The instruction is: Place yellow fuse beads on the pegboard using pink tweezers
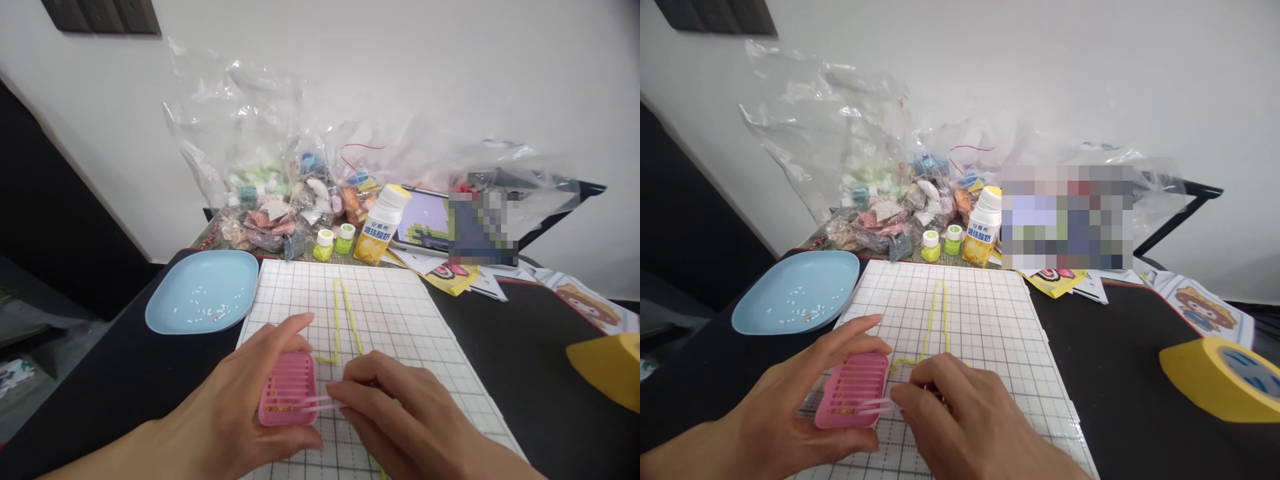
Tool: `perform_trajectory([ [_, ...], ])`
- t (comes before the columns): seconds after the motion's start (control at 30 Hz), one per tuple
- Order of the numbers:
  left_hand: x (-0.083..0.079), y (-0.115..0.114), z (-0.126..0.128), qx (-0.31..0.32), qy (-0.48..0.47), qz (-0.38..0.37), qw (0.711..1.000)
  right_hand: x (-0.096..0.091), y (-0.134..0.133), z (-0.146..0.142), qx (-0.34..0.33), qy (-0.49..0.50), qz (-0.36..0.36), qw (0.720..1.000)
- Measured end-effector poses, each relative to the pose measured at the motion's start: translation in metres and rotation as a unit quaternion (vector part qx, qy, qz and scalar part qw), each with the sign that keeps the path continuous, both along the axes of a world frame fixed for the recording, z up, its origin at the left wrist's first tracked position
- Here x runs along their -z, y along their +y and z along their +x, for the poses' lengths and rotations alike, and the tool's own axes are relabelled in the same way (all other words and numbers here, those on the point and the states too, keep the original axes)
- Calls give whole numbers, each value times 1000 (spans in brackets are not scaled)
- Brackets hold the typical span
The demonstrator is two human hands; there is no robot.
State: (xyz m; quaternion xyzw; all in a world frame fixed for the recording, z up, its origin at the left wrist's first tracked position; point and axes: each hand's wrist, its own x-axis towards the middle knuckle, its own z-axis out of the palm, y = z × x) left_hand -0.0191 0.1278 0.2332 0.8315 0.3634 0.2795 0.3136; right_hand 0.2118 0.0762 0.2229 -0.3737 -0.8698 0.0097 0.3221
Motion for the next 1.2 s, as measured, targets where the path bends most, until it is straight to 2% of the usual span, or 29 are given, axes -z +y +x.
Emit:
perform_trajectory([
  [0.23,-1,-1,0,9,10,-5,1000,-7,1,0,-11,-8,-5,1000],
  [0.37,-1,-1,0,14,20,5,1000,-3,0,1,-6,-2,-7,1000],
  [0.57,-5,5,-1,14,72,100,992,4,7,4,59,37,42,997],
  [0.7,-1,10,1,51,75,188,978,3,11,4,67,24,38,997],
  [0.8,3,11,3,57,59,221,972,3,12,3,70,11,40,997],
  [1.07,2,11,3,72,119,188,972,5,13,3,67,2,36,997],
  [1.2,4,12,3,80,134,195,968,6,12,3,66,0,29,997],
])
